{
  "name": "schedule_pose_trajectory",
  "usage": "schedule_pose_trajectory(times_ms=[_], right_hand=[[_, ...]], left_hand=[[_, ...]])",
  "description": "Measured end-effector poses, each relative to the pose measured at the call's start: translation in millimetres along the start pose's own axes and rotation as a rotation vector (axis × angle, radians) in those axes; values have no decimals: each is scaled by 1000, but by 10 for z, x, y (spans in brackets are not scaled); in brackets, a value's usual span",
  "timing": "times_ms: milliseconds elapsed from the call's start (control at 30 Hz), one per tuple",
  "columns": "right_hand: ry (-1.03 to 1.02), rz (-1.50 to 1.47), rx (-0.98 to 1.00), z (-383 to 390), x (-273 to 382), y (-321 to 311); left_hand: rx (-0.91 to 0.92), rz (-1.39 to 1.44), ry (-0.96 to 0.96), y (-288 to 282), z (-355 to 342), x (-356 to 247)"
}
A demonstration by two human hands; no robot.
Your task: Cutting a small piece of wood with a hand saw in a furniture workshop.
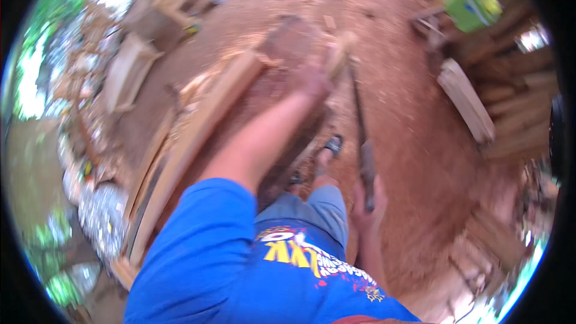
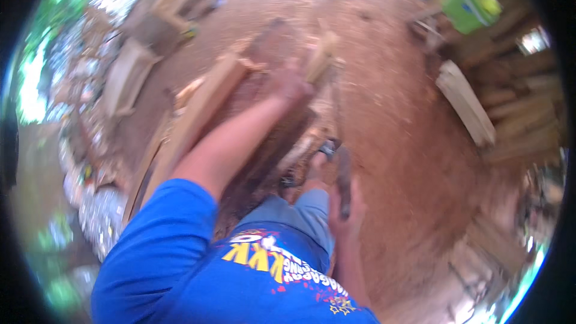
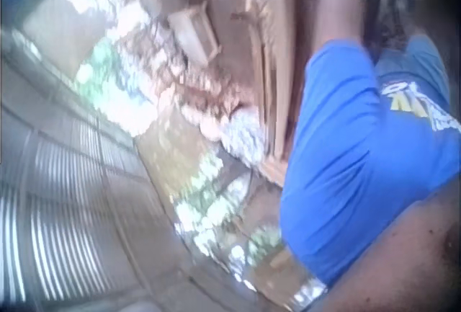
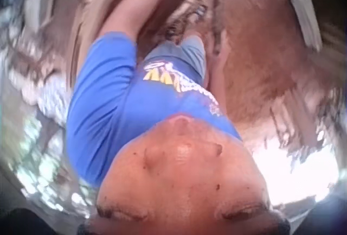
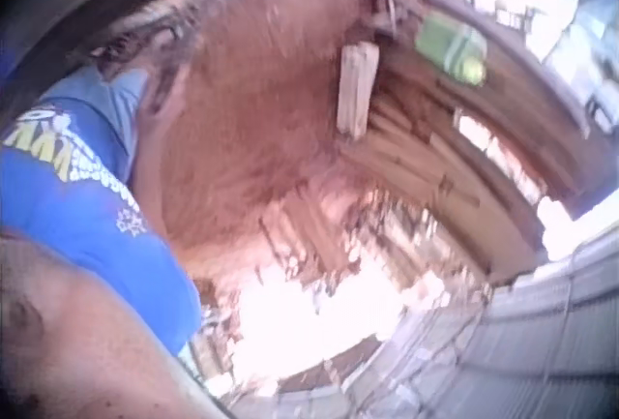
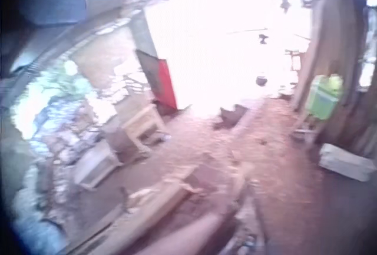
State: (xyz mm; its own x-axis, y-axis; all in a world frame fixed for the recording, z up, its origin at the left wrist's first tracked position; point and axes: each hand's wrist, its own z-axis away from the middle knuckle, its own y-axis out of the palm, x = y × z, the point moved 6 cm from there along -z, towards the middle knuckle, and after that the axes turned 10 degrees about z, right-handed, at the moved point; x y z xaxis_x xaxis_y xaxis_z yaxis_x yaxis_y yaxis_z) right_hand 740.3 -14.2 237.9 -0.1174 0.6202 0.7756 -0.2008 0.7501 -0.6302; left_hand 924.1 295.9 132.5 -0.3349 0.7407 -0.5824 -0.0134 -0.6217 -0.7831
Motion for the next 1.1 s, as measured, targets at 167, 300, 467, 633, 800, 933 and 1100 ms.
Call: schedule_pose_trajectory(times_ms=[167,300,467,633,800,933,1100], right_hand=[[28,8,26,-2620,20,778],[134,53,124,-3067,205,1014],[-7,137,-172,-2795,446,833],[23,64,19,-2196,254,645],[131,111,22,-255,182,33],[302,32,18,768,230,-504],[155,19,20,-299,126,-72]], left_hand=[[136,-79,-40,-135,192,-513],[105,-134,-50,-213,217,-312],[111,-151,-32,-171,214,-304],[112,-144,-36,-193,182,-388],[75,-155,-29,-199,122,-242],[144,-111,-81,-303,222,-386],[131,-221,-36,-235,270,-424]])
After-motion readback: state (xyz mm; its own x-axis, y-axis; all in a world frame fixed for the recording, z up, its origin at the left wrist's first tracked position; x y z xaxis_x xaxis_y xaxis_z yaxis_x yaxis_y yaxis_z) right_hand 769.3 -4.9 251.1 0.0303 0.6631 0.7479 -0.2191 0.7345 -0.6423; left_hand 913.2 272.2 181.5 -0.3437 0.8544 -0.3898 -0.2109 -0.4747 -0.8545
